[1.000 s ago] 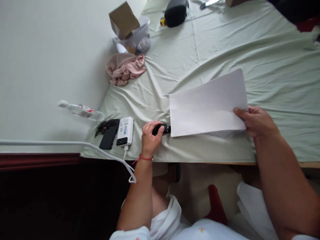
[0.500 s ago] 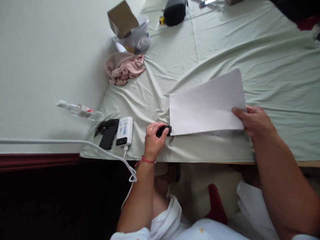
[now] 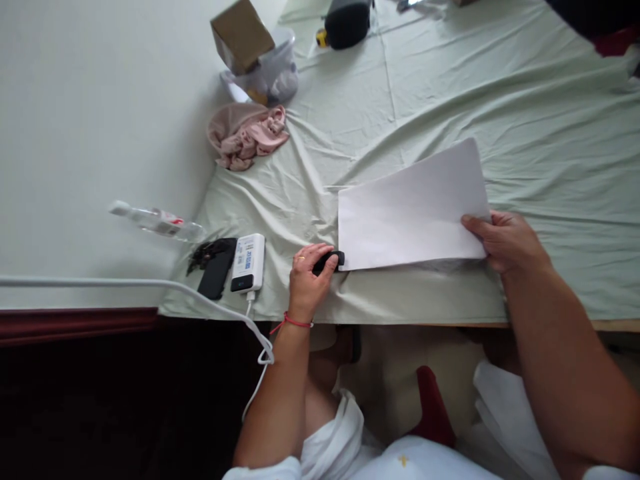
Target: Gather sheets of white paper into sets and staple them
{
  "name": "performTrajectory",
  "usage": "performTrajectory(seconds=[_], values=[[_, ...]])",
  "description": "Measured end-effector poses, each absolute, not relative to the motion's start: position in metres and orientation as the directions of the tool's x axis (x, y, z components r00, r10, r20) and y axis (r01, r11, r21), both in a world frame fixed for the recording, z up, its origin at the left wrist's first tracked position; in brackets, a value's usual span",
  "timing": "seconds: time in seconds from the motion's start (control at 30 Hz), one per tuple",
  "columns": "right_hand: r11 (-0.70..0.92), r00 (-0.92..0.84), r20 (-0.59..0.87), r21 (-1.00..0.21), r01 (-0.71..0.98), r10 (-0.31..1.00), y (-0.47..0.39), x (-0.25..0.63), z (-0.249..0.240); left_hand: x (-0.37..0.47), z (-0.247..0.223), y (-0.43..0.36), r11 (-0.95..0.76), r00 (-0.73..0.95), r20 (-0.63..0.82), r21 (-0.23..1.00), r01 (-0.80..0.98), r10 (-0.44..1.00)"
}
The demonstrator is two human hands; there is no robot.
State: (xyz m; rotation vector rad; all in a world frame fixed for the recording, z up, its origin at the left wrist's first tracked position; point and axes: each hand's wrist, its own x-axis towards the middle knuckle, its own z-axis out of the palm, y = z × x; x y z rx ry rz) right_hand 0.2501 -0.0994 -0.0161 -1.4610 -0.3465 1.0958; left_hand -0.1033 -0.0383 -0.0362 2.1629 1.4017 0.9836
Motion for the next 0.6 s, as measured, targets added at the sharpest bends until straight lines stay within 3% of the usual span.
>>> performTrajectory(seconds=[0.43,0.6], values=[[-0.251,0.521,-0.41,-0.903,-0.35,0.749,-0.098,0.25,-0.018,-0.096,-0.039,-0.042,-0.325,0.258,0.198,0.582,0.746,0.946],[-0.249,0.515,-0.406,-0.904,-0.348,0.755,-0.099,0.25,-0.017,-0.095,-0.035,-0.039,-0.351,0.274,0.219,0.606,0.714,0.936]])
